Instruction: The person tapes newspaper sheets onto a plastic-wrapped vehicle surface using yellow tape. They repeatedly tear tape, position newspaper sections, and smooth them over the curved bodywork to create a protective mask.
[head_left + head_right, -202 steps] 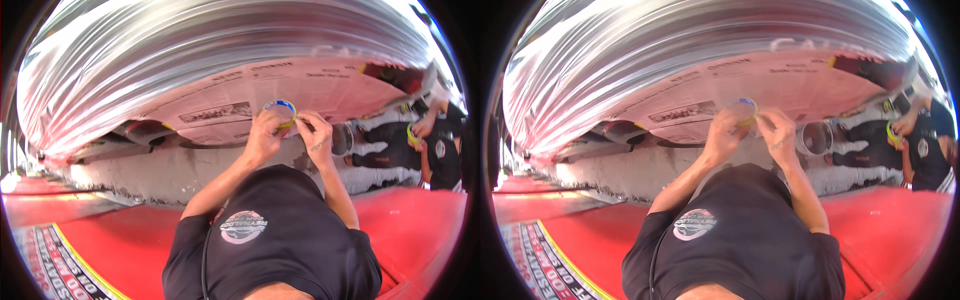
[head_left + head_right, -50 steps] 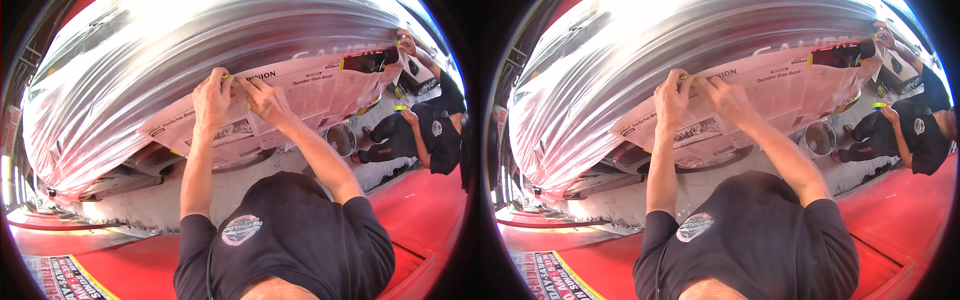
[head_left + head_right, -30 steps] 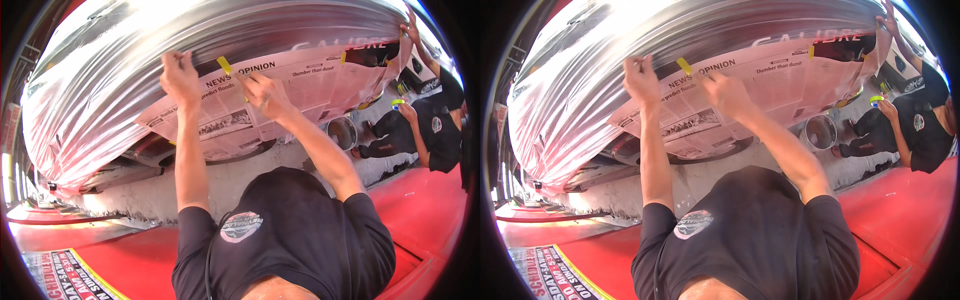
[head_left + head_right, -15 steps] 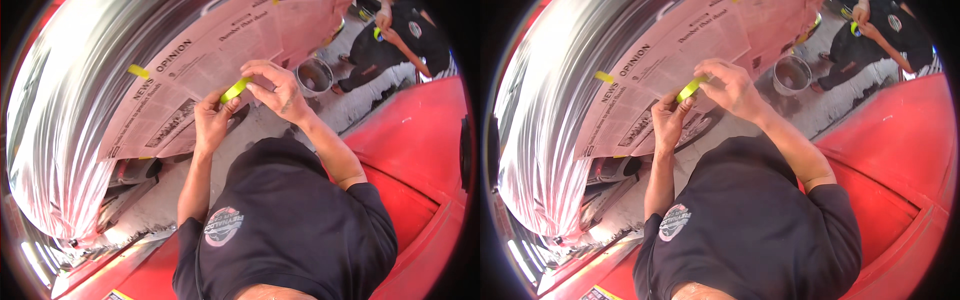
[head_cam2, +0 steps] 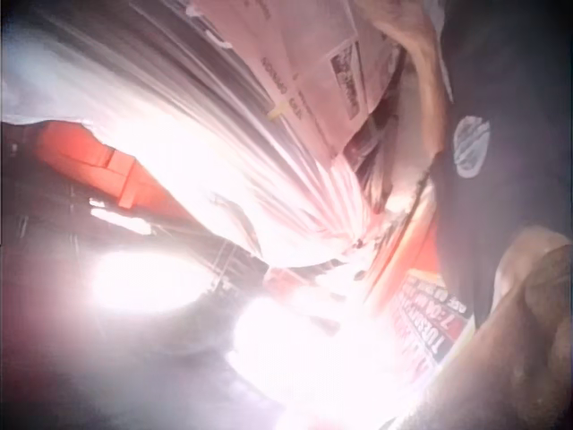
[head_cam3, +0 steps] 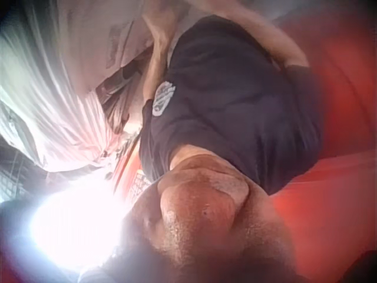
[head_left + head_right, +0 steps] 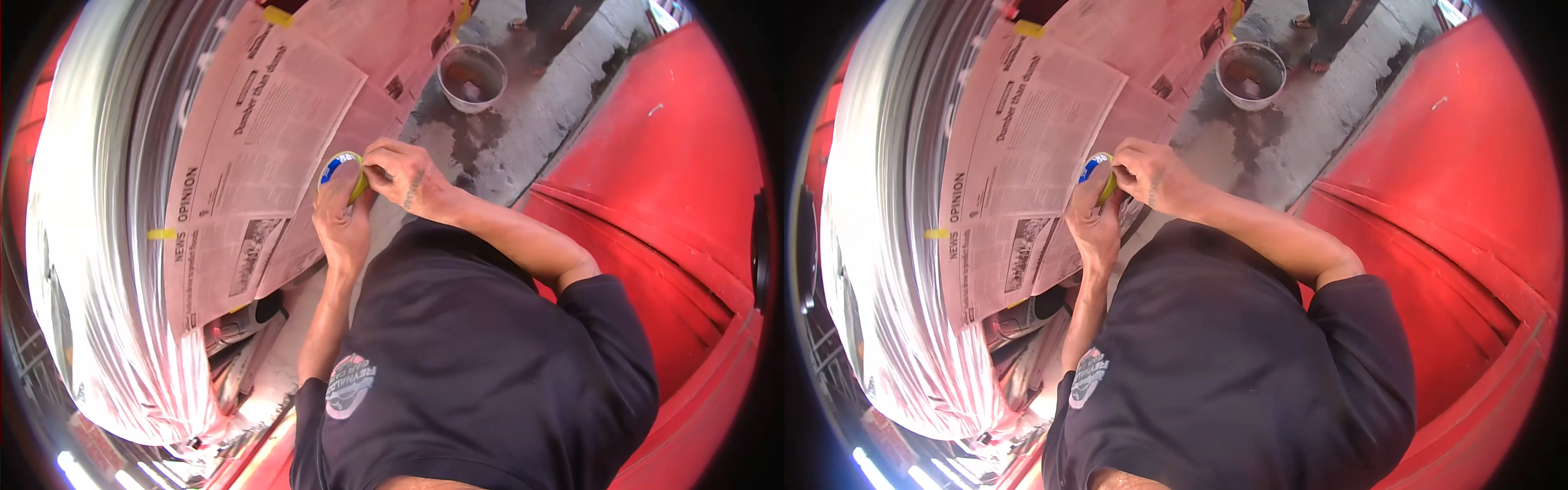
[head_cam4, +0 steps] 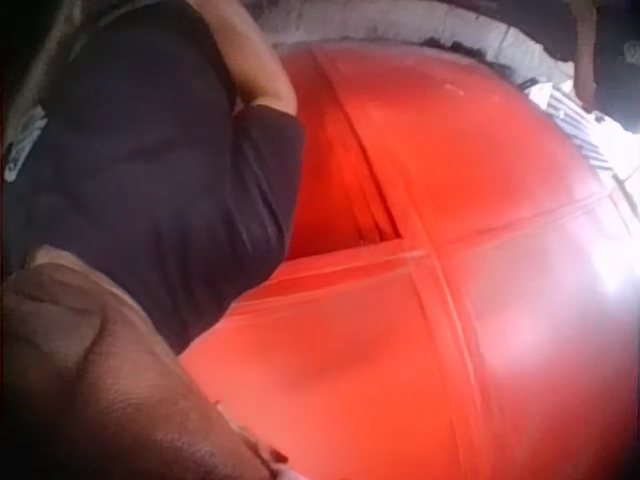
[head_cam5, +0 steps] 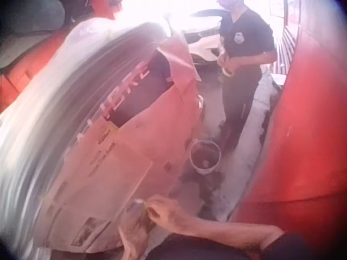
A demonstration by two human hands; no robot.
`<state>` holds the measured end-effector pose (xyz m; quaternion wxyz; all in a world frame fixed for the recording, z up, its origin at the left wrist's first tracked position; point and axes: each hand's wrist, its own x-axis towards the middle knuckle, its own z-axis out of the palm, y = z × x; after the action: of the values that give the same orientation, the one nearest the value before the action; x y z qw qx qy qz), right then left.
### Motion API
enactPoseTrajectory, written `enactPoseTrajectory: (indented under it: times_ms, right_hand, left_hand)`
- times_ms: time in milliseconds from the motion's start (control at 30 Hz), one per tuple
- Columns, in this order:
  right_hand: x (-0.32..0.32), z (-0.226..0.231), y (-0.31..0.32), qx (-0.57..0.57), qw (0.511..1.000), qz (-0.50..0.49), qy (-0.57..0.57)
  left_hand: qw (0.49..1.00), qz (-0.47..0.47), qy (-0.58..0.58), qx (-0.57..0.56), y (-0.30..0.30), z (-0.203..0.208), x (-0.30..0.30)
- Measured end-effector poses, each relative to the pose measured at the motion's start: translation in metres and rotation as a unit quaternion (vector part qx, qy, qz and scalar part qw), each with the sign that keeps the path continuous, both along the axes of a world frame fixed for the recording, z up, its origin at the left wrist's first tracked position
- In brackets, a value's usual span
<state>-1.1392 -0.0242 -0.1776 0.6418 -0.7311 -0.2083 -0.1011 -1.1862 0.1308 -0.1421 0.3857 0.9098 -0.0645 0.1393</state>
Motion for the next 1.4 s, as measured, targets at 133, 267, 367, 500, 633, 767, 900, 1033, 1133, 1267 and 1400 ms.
enactPoseTrajectory:
  times_ms: [133,267,367,500,633,767,900,1033,1133,1267,1400]
  right_hand:
    - [0.006,-0.015,-0.015,0.019,0.998,0.030,0.044]
    - [0.017,-0.032,-0.021,0.046,0.996,0.044,0.061]
    - [0.019,-0.031,-0.017,0.065,0.992,0.040,0.100]
    - [0.020,-0.035,-0.019,0.047,0.991,0.017,0.126]
    - [0.006,-0.023,-0.012,0.059,0.996,-0.036,0.057]
    - [-0.006,-0.018,-0.002,0.008,0.994,-0.106,-0.002]
    - [-0.026,-0.010,0.013,-0.008,0.987,-0.158,0.003]
    - [-0.047,-0.024,0.033,-0.048,0.980,-0.192,0.021]
    - [-0.056,-0.039,0.038,-0.083,0.976,-0.199,0.040]
    - [-0.066,-0.063,0.035,-0.081,0.966,-0.214,0.122]
    - [-0.065,-0.063,0.008,0.132,0.926,-0.170,0.310]
  left_hand:
    - [0.997,0.019,0.069,-0.023,-0.010,-0.011,0.000]
    - [0.999,-0.001,0.043,0.023,-0.020,-0.016,0.019]
    - [0.996,-0.021,0.041,0.081,-0.013,-0.018,0.021]
    - [0.986,-0.023,0.155,-0.066,-0.003,-0.009,0.017]
    - [0.982,-0.030,0.171,-0.077,0.008,-0.013,0.028]
    - [0.983,-0.096,0.128,-0.091,0.016,-0.014,0.035]
    - [0.983,-0.164,0.057,-0.060,0.031,-0.019,0.029]
    - [0.977,-0.206,0.048,-0.002,0.043,-0.028,0.019]
    - [0.969,-0.243,0.047,0.014,0.049,-0.036,0.014]
    - [0.937,-0.245,0.223,-0.110,0.061,-0.063,0.012]
    - [0.841,-0.204,0.421,-0.271,0.067,-0.059,0.022]
